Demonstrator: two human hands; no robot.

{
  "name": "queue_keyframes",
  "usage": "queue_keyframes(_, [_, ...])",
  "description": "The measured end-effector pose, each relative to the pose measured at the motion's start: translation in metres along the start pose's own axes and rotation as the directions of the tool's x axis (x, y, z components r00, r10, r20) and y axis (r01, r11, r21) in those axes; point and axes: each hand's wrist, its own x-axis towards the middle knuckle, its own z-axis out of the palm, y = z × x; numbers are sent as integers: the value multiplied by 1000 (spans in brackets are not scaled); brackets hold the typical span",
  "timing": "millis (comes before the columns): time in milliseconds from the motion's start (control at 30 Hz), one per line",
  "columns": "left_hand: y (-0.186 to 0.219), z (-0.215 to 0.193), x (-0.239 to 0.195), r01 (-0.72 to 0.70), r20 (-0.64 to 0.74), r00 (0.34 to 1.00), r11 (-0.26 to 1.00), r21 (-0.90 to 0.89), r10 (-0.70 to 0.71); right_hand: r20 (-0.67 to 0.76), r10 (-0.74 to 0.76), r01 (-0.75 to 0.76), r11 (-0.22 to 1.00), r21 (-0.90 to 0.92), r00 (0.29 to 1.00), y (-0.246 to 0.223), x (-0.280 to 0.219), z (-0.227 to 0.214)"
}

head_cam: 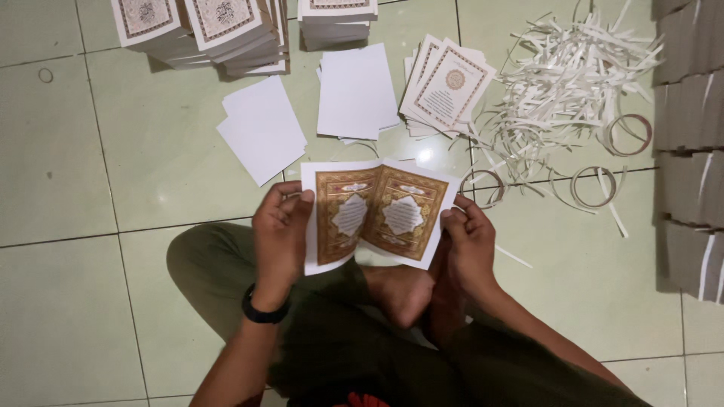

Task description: The person sits on the floor and assembles small booklets by hand. They pick up a printed cover sheet, place a blank white sheet inside, fold the cover over the blank sheet, and then apply a strip of adhesive tape to the spine to secure it. The finished booklet is placed on a stack nearby.

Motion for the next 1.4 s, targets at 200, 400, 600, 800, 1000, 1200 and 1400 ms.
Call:
queue_keyframes(200, [25, 2, -4, -87, 46, 995, 996, -4, 87, 35, -68, 69, 997, -30, 997, -19, -4, 11])
queue_keyframes(400, [24, 7, -5, -17, 14, 1000, 995, -94, 19, -20, -131, 131, 991, 3, 991, -2, 2, -1])
queue_keyframes(600, [16, 3, 0, -20, 13, 1000, 998, -64, 21, -27, -136, 135, 991, -18, 990, 0, 4, -7])
queue_keyframes(800, [15, 3, 2, -59, 4, 998, 998, -20, 59, -1, -132, 132, 991, 16, 991, 4, 4, -9])
queue_keyframes(1000, [15, 36, -32, -51, 41, 998, 960, 277, 42, 355, 85, -40, 990, -133, 931, 13, -1, -23])
queue_keyframes(1200, [-44, 59, -57, -652, 190, 751, 665, 364, 632, 285, 209, -93, 924, -371, 935, 33, 11, -50])
queue_keyframes(1400, [-88, 37, -65, 314, -72, 924, 851, -422, -376, 63, 373, -238, 704, -669, 926, 36, -8, -30])
